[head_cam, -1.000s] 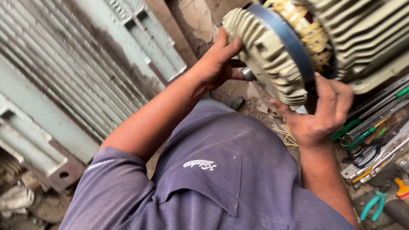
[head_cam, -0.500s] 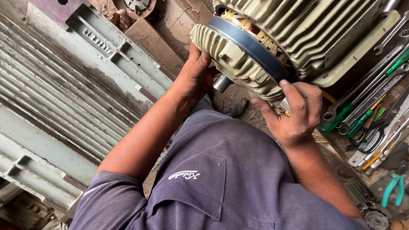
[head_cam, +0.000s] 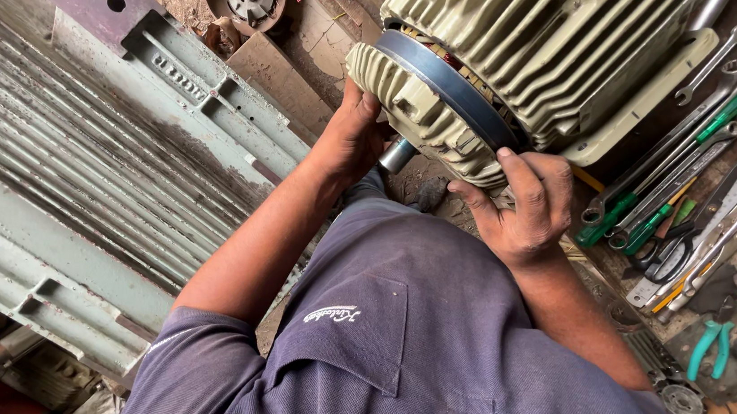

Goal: The person uses a spanner to loosen and remove bolts from an electric motor, then removes the fan cover and pulls the rear end shield off the motor housing. They reposition the motor and tap the housing with a hammer to separate the end shield from the stator.

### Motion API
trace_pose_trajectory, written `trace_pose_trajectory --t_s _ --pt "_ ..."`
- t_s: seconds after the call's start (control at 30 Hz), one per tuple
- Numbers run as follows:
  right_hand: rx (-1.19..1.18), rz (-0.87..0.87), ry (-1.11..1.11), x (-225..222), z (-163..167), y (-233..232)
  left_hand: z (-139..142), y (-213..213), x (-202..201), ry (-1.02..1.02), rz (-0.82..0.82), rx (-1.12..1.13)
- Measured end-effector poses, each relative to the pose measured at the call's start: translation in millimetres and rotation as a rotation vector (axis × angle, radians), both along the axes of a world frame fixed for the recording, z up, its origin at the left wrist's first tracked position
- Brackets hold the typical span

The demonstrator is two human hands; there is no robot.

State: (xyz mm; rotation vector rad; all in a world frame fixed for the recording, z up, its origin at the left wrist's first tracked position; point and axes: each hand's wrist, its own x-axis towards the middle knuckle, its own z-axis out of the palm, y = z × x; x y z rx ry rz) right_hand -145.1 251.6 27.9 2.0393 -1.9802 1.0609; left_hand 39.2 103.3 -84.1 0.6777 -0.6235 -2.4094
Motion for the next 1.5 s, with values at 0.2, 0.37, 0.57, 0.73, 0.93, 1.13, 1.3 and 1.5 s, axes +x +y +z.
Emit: trace_pose_trajectory --t_s 0.2,0.37,0.57,0.73,0.93,1.13,1.3,1.5 --pt "0.004 0.008 0.01 -1 0 -1 1 0 -3 -0.001 0.017 0.008" --pt "0.009 0.027 0.004 -4 -1 -4 2 0 -3 -0.012 0.004 0.017" --pt "0.017 0.03 0.019 -4 -2 -4 -2 1 -6 0.007 0.021 0.005" --pt "0.088 0.032 0.01 -4 4 -3 -7 4 -7 0.011 0.023 0.01" --pt "0.107 0.004 0.029 0 10 1 -7 0 -4 0.013 0.002 -0.053" --pt "0.116 -0.038 -0.007 3 12 9 -4 6 -3 0.022 -0.021 -0.015" --pt "0.145 -0.069 0.047 3 6 12 -7 12 -3 0.074 -0.027 0.042" --pt "0.144 -0.075 0.078 2 0 12 -10 10 -2 0.038 -0.071 0.023"
